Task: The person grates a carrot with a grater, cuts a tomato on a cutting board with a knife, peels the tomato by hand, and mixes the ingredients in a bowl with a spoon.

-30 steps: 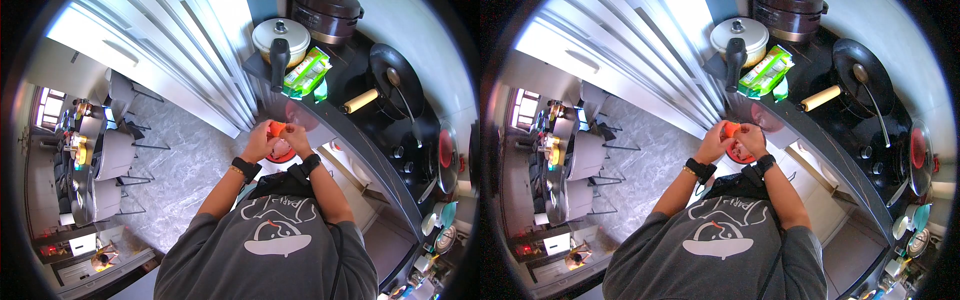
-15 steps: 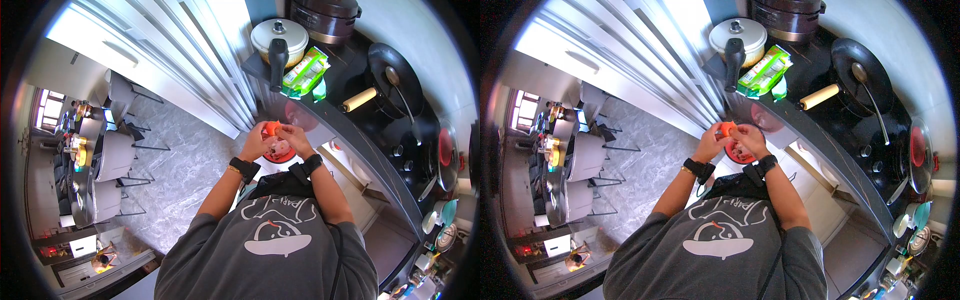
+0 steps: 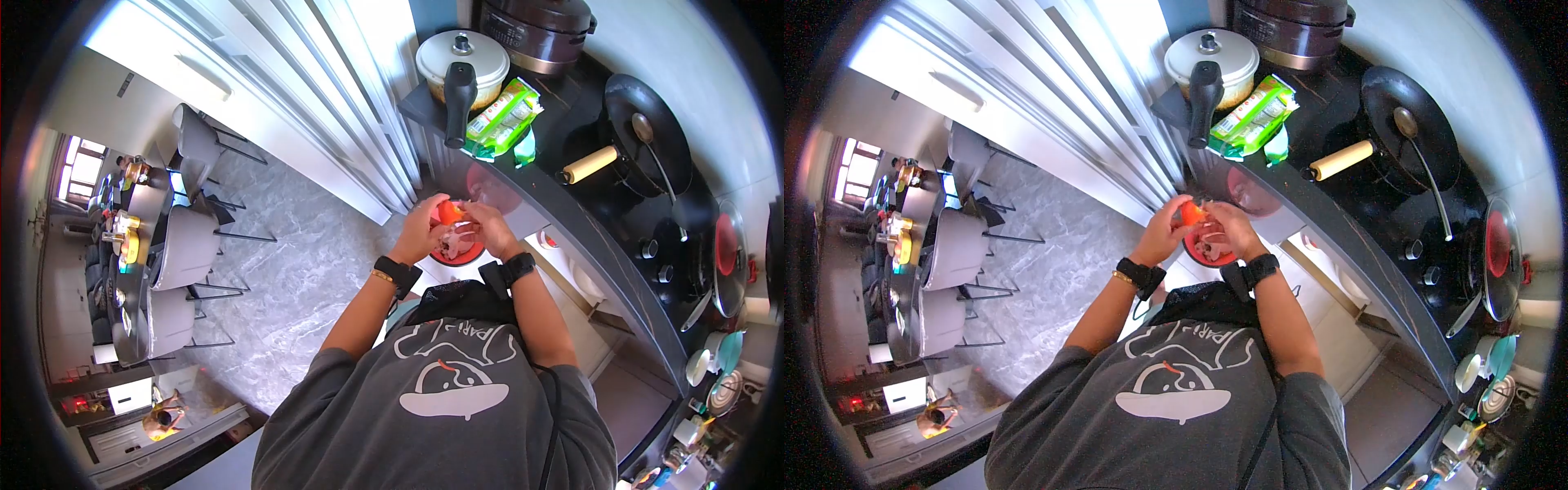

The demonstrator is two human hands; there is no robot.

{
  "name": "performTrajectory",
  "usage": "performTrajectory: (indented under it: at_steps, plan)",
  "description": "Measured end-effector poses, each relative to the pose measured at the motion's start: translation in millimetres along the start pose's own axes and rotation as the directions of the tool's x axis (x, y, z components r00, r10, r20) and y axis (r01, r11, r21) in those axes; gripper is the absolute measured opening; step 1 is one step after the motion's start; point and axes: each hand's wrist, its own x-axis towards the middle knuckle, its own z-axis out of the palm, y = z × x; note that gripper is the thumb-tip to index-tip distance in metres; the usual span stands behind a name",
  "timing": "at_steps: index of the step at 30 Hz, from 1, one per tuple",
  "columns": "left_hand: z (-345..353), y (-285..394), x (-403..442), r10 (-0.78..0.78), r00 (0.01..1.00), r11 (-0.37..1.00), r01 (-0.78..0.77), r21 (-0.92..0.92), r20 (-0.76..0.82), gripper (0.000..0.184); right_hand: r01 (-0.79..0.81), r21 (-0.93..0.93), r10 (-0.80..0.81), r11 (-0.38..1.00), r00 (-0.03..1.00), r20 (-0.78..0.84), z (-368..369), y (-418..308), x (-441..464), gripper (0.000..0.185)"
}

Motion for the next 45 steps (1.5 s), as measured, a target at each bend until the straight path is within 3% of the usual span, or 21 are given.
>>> performTrajectory:
  at_steps: [4, 6, 13, 15, 18, 20, 24, 26, 31, 33, 35, 37, 39, 42, 44, 45]
  plan:
    - [-1.0, -4.9, -0.5, 0.108, 0.993, 0.991, -0.111, 0.076, 0.045, 0.060, 0.076, 0.000, -0.076, 0.997, 0.996, 0.055, -3.4, 11.9, 4.4, 0.043]
    - [1.3, -3.5, -4.5, -0.074, 0.988, 0.981, 0.097, -0.167, 0.136, 0.069, 0.135, 0.012, -0.135, 0.991, 0.989, 0.052, -3.9, 14.6, 4.8, 0.044]
    - [-1.4, 1.0, -2.8, -0.168, 0.969, 0.915, 0.222, -0.338, 0.180, 0.074, 0.314, -0.214, -0.313, 0.925, 0.949, 0.039, -8.3, 25.0, 14.8, 0.051]
    - [-8.1, 7.8, -3.6, -0.121, 0.980, 0.990, 0.130, -0.051, 0.161, 0.071, 0.355, -0.258, -0.354, 0.898, 0.934, 0.052, -8.8, 26.2, 16.2, 0.052]
    - [-10.5, 3.8, -3.2, -0.076, 0.983, 0.996, 0.066, 0.060, 0.170, 0.073, 0.332, -0.345, -0.341, 0.878, 0.939, 0.037, -4.4, 23.3, 13.0, 0.050]
    - [-10.5, 4.4, -4.3, -0.064, 0.985, 0.995, 0.050, 0.088, 0.163, 0.071, 0.393, -0.484, -0.447, 0.782, 0.895, 0.005, -2.4, 23.8, 13.8, 0.048]
    - [-8.2, 9.2, -4.9, -0.057, 0.987, 0.983, 0.029, 0.181, 0.151, 0.067, 0.415, -0.438, -0.468, 0.797, 0.883, -0.014, -4.8, 30.4, 22.8, 0.044]
    - [-8.5, 14.5, -6.2, -0.072, 0.986, 0.976, 0.039, 0.212, 0.149, 0.065, 0.375, -0.613, -0.510, 0.695, 0.859, -0.053, -1.5, 28.3, 22.2, 0.042]
    - [-8.5, 10.5, -8.0, -0.065, 0.986, 0.967, 0.025, 0.253, 0.151, 0.062, 0.275, -0.757, -0.486, 0.592, 0.872, -0.063, 15.6, 10.5, 6.0, 0.041]
    - [-7.7, 9.8, -9.2, 0.119, 0.989, 0.946, -0.140, 0.293, 0.089, 0.060, 0.263, -0.771, -0.490, 0.579, 0.869, -0.072, 17.6, 8.6, 5.1, 0.042]
    - [-6.4, 14.8, -9.8, 0.091, 0.991, 0.945, -0.117, 0.305, 0.097, 0.059, 0.235, -0.801, -0.492, 0.551, 0.866, -0.084, 17.4, 8.8, 6.1, 0.041]
    - [-4.2, 15.3, -9.2, 0.063, 0.992, 0.944, -0.094, 0.318, 0.105, 0.059, 0.239, -0.800, -0.505, 0.550, 0.858, -0.091, 15.1, 11.4, 8.9, 0.041]
    - [-1.3, 8.8, -8.8, 0.158, 0.983, 0.930, -0.178, 0.323, 0.088, 0.059, 0.243, -0.800, -0.517, 0.549, 0.850, -0.097, 12.5, 14.6, 11.9, 0.040]
    - [1.3, 5.4, -8.4, 0.179, 0.980, 0.915, -0.198, 0.353, 0.084, 0.059, 0.211, -0.768, -0.483, 0.605, 0.864, -0.144, 4.5, 22.1, 21.3, 0.033]
    - [1.4, 6.3, -7.7, 0.165, 0.982, 0.919, -0.186, 0.347, 0.089, 0.059, 0.231, -0.627, -0.412, 0.743, 0.898, -0.157, -8.6, 30.7, 32.7, 0.027]
    - [1.5, 6.6, -7.5, 0.150, 0.984, 0.924, -0.173, 0.341, 0.093, 0.059, 0.231, -0.627, -0.412, 0.744, 0.898, -0.157, -6.2, 27.1, 28.1, 0.027]
